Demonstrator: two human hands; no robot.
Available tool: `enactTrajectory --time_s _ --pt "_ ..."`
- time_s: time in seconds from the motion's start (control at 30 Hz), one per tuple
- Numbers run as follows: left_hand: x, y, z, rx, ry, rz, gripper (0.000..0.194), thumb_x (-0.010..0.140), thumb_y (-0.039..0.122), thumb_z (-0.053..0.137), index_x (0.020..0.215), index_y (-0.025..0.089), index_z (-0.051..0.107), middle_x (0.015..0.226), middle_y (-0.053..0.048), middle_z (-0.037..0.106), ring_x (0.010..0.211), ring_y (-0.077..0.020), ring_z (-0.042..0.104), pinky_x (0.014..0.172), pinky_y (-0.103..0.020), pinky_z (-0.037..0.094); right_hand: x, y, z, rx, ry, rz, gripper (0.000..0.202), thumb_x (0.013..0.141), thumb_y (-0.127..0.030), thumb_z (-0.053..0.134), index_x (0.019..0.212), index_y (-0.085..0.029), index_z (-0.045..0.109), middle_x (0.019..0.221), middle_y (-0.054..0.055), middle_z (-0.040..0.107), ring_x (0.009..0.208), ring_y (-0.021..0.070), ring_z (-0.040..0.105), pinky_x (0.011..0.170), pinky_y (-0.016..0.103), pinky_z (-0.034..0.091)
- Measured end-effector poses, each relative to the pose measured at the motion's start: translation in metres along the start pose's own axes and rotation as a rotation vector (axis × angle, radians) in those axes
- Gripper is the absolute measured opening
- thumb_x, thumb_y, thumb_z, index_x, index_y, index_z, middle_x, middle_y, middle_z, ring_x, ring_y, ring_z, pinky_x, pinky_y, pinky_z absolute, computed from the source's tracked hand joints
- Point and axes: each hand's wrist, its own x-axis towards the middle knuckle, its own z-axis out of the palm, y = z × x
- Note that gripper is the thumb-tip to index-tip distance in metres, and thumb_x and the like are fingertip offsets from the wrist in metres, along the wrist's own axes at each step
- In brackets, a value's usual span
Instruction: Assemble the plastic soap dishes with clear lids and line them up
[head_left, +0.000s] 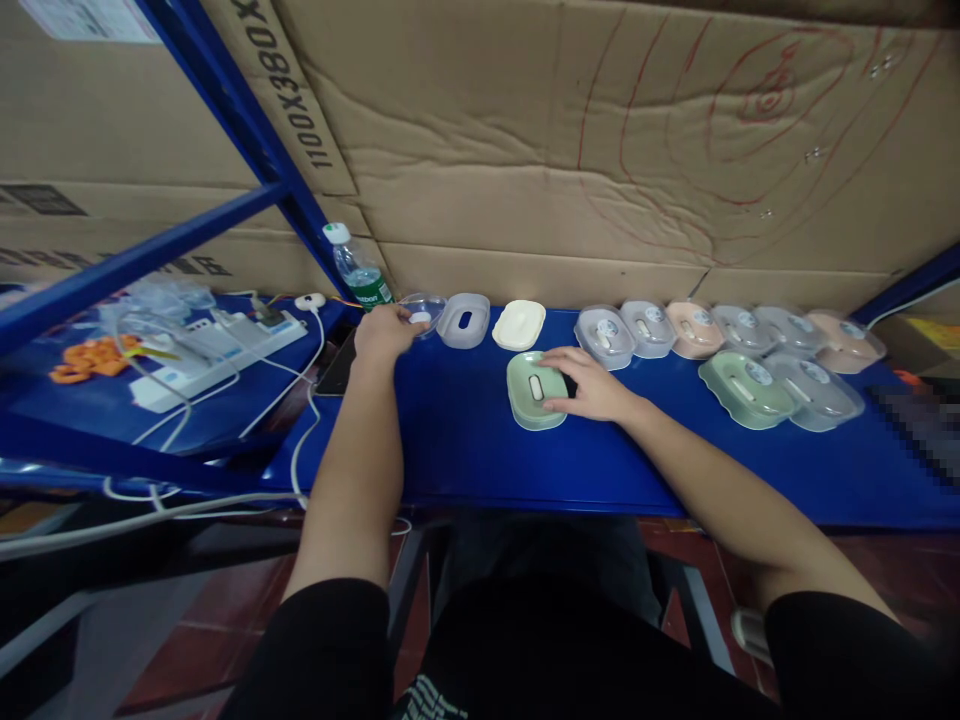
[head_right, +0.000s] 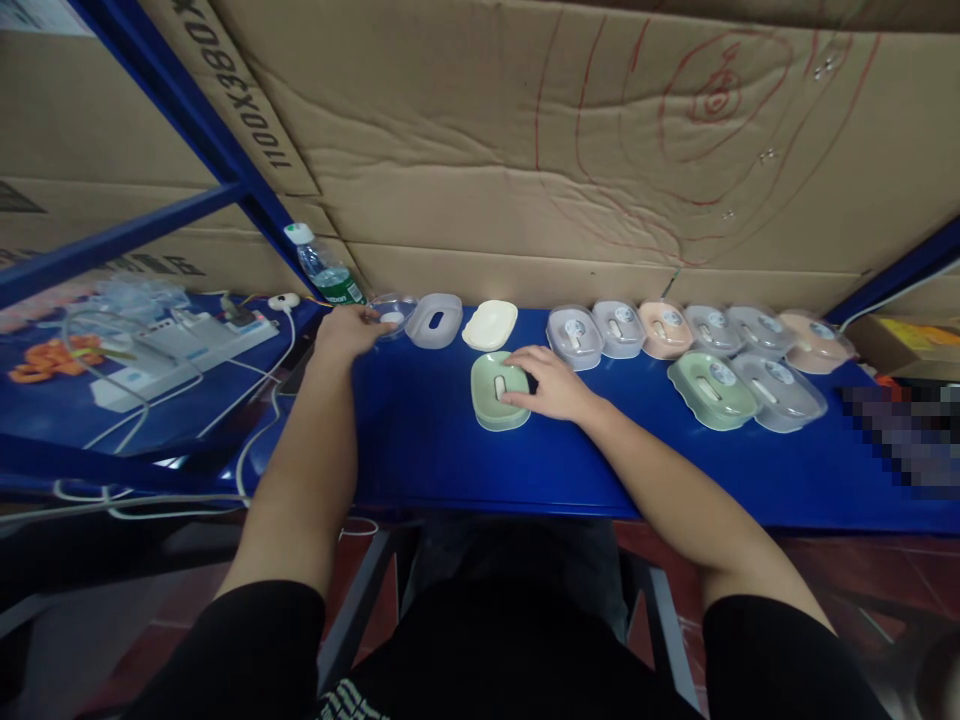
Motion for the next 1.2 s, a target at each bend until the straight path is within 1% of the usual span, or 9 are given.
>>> enactTrajectory --time_s 0.13,0.2,0.3,0.4,0.5,0.6,0.67,0.77,1.2 --pt "-0.007 0.010 0.002 -0.016 0.090 0.043 0.041 0.085 0.049 0.081 0.116 0.022 0.079 0.118 -0.012 0.080 0.116 -0.0342 0.074 0.098 -0.044 0.057 -0.003 -0.003 0.001 -0.045 -0.214 0.005 0.108 0.072 -0.079 0.084 0.160 -0.026 0.052 0.170 0.018 0.045 0.156 0.0473 0.042 0.124 0.069 0.040" --pt "-0.014 0.021 0.006 -0.050 0.178 0.172 0.039 0.090 0.047 0.076 0.118 0.021 0.078 0.120 -0.012 0.080 0.118 -0.0327 0.072 0.101 -0.042 0.055 -0.004 -0.003 0.004 -0.056 -0.250 0.009 0.113 0.068 -0.079 0.087 0.163 -0.029 0.050 0.174 0.015 0.040 0.159 0.0481 0.037 0.126 0.069 0.037" --pt "-0.031 0.044 0.017 -0.076 0.203 0.474 0.035 0.095 0.044 0.070 0.117 0.018 0.078 0.122 -0.013 0.078 0.119 -0.0306 0.071 0.107 -0.042 0.052 -0.004 -0.001 0.007 -0.032 -0.203 -0.015 0.090 0.075 -0.071 0.087 0.152 -0.031 0.063 0.163 0.012 0.056 0.155 0.0431 0.046 0.127 0.067 0.038" --pt "-0.051 0.066 0.029 -0.075 0.045 0.779 0.042 0.099 0.053 0.064 0.119 0.018 0.078 0.124 -0.014 0.077 0.119 -0.0313 0.070 0.108 -0.045 0.053 -0.001 0.002 0.008 0.038 -0.091 -0.070 0.062 0.082 -0.066 0.085 0.132 -0.029 0.075 0.142 0.010 0.073 0.142 0.0373 0.062 0.128 0.068 0.037" --pt "-0.068 0.080 0.042 -0.115 -0.110 1.021 0.065 0.098 0.071 0.058 0.132 0.018 0.072 0.132 -0.016 0.074 0.125 -0.0334 0.068 0.109 -0.049 0.053 0.001 0.002 0.006 0.102 0.041 -0.090 0.049 0.085 -0.062 0.083 0.119 -0.028 0.077 0.132 0.008 0.078 0.132 0.0334 0.070 0.126 0.066 0.040" --pt "-0.077 0.086 0.055 -0.196 -0.192 1.177 0.097 0.083 0.090 0.063 0.150 0.020 0.059 0.150 -0.019 0.064 0.140 -0.0376 0.059 0.119 -0.055 0.047 0.001 0.000 0.003 0.131 0.170 -0.054 0.042 0.087 -0.061 0.082 0.113 -0.028 0.076 0.129 0.008 0.079 0.127 0.0318 0.072 0.122 0.064 0.046" --pt "-0.079 0.086 0.062 -0.238 -0.207 1.195 0.112 0.075 0.094 0.067 0.158 0.022 0.050 0.161 -0.020 0.054 0.151 -0.0404 0.049 0.125 -0.058 0.041 0.002 -0.002 0.002 0.145 0.242 -0.042 0.040 0.089 -0.060 0.081 0.110 -0.028 0.076 0.129 0.009 0.079 0.124 0.0308 0.074 0.121 0.063 0.048" --pt "-0.081 0.086 0.069 -0.268 -0.235 1.160 0.114 0.075 0.092 0.069 0.163 0.024 0.043 0.170 -0.021 0.043 0.159 -0.0416 0.039 0.128 -0.062 0.036 0.002 -0.004 0.002 0.157 0.309 -0.058 0.038 0.089 -0.059 0.081 0.110 -0.028 0.077 0.126 0.009 0.080 0.122 0.0300 0.075 0.123 0.064 0.045" --pt "-0.088 0.087 0.062 -0.239 -0.211 1.271 0.113 0.071 0.074 0.086 0.162 0.021 0.046 0.174 -0.023 0.033 0.158 -0.0450 0.038 0.128 -0.062 0.038 0.003 -0.011 0.003 0.151 0.407 0.030 0.039 0.069 -0.056 0.097 0.091 -0.030 0.077 0.118 0.004 0.083 0.120 0.0330 0.076 0.126 0.069 0.041"
